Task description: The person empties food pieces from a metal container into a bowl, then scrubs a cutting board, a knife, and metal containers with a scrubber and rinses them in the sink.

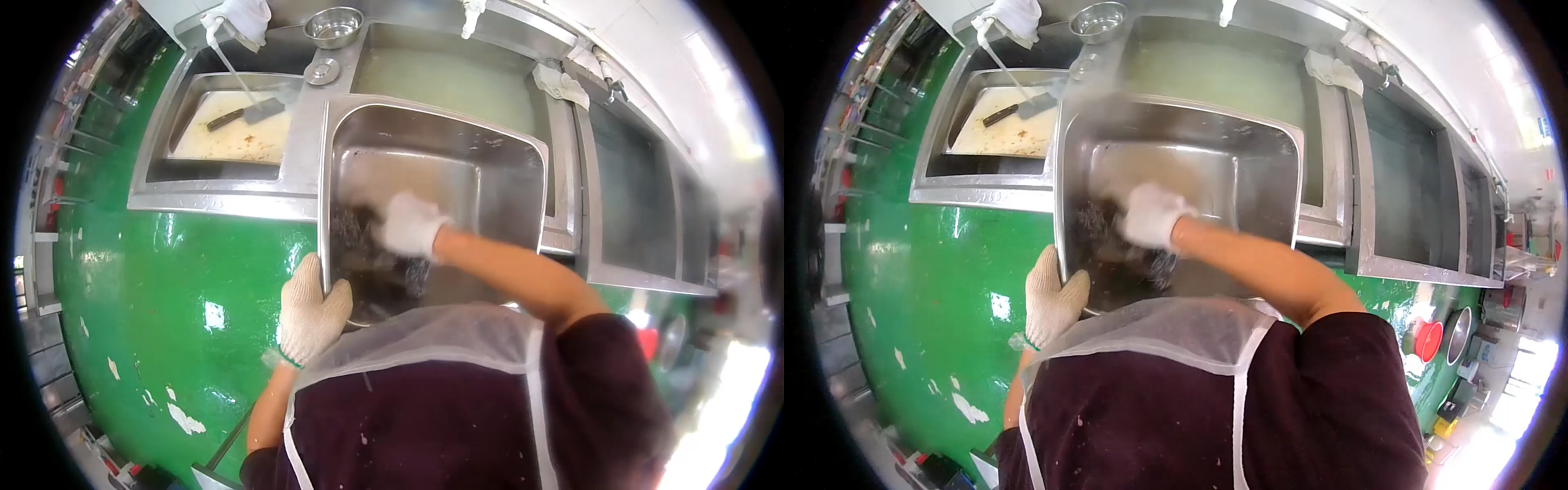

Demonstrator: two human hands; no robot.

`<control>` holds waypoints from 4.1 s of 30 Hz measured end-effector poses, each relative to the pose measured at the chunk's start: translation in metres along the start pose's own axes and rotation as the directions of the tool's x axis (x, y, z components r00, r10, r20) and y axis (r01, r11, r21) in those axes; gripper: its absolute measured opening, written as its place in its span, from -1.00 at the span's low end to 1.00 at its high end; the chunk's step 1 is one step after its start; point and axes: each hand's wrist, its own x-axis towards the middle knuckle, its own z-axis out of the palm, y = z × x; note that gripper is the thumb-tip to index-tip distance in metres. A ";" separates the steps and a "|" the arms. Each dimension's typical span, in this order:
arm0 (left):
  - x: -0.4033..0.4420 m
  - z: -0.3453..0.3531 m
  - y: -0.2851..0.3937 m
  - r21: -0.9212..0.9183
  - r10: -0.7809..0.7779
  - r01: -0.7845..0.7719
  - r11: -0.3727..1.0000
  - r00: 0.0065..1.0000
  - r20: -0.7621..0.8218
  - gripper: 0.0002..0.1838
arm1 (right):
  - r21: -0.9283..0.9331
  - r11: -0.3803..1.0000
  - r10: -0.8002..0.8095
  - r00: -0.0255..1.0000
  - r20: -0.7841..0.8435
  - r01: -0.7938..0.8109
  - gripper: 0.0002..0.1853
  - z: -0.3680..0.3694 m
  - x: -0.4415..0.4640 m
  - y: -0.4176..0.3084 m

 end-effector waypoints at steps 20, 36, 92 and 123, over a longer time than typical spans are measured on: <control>0.022 0.014 -0.002 -0.246 -0.121 0.131 0.960 0.991 0.058 -0.75 | -0.525 0.709 -0.696 0.589 -0.411 0.471 -0.70 0.024 0.091 0.049; 0.017 0.024 -0.004 -0.578 -0.338 0.369 0.727 0.926 0.167 -0.58 | -0.789 0.547 -0.650 0.736 -0.189 0.280 -0.79 0.000 0.103 0.034; 0.115 0.020 -0.008 0.623 0.666 -0.460 0.633 0.733 -0.136 -0.87 | 0.532 0.840 0.241 0.808 -0.538 0.104 -0.65 -0.088 0.076 0.124; 0.267 0.174 -0.063 0.532 -0.195 0.207 0.821 0.978 -0.078 -0.69 | -0.644 0.757 0.017 0.989 -0.150 -0.111 -0.71 -0.076 0.149 0.331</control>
